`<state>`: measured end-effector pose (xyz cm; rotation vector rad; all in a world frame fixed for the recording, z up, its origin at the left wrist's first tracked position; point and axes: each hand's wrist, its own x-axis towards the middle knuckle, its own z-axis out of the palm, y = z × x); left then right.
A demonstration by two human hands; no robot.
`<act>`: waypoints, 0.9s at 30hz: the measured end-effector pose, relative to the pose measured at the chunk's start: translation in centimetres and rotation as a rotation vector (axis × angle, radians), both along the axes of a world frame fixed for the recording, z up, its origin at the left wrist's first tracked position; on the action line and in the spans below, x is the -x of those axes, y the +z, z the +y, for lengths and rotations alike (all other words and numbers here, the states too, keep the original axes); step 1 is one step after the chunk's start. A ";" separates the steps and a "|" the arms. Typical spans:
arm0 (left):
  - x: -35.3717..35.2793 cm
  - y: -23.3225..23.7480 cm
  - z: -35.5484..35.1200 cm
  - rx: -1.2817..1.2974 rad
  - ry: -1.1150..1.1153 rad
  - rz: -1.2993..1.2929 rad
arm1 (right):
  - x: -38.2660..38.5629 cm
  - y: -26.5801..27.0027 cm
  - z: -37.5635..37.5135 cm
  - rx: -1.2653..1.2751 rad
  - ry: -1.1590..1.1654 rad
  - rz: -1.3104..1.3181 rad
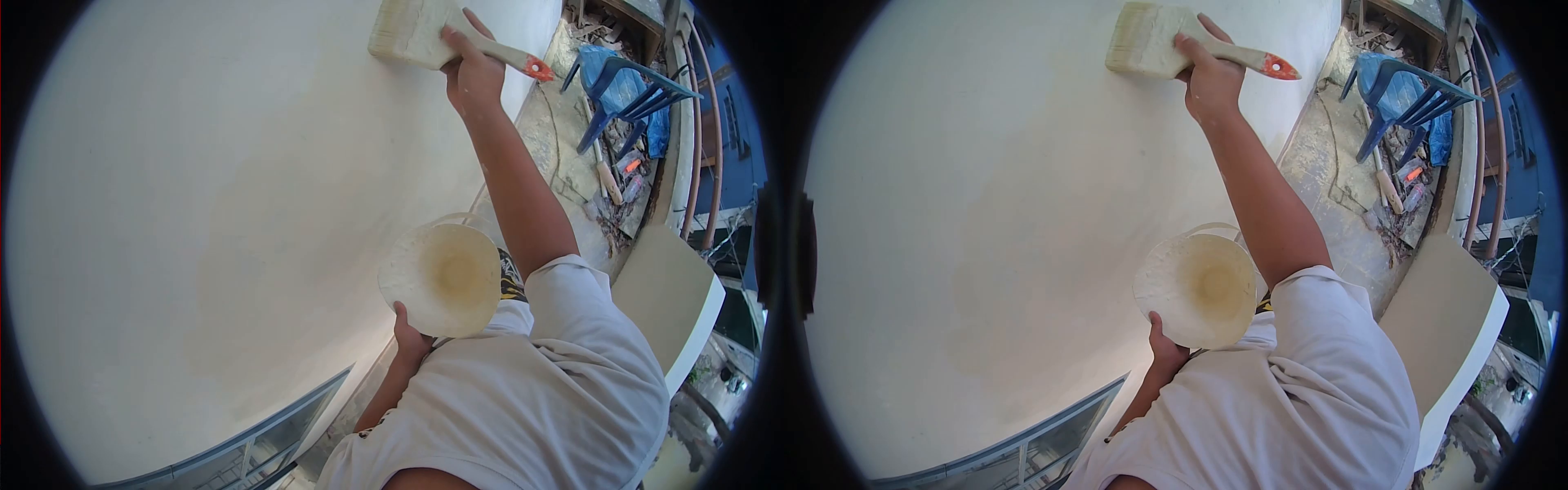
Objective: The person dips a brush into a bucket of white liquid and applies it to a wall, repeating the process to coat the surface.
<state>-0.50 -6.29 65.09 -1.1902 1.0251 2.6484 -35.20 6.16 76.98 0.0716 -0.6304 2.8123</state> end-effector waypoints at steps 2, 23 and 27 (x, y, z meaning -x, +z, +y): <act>0.0 -0.1 0.1 0.029 -0.027 0.024 | 0.7 -4.9 -0.9 -0.042 0.021 -0.147; 0.1 -2.9 -0.5 -0.060 0.017 0.111 | -2.3 -12.4 1.2 -0.247 -0.023 -0.406; -0.9 -3.9 -1.2 -0.037 0.008 0.133 | -4.7 -8.5 1.4 -0.098 -0.051 -0.275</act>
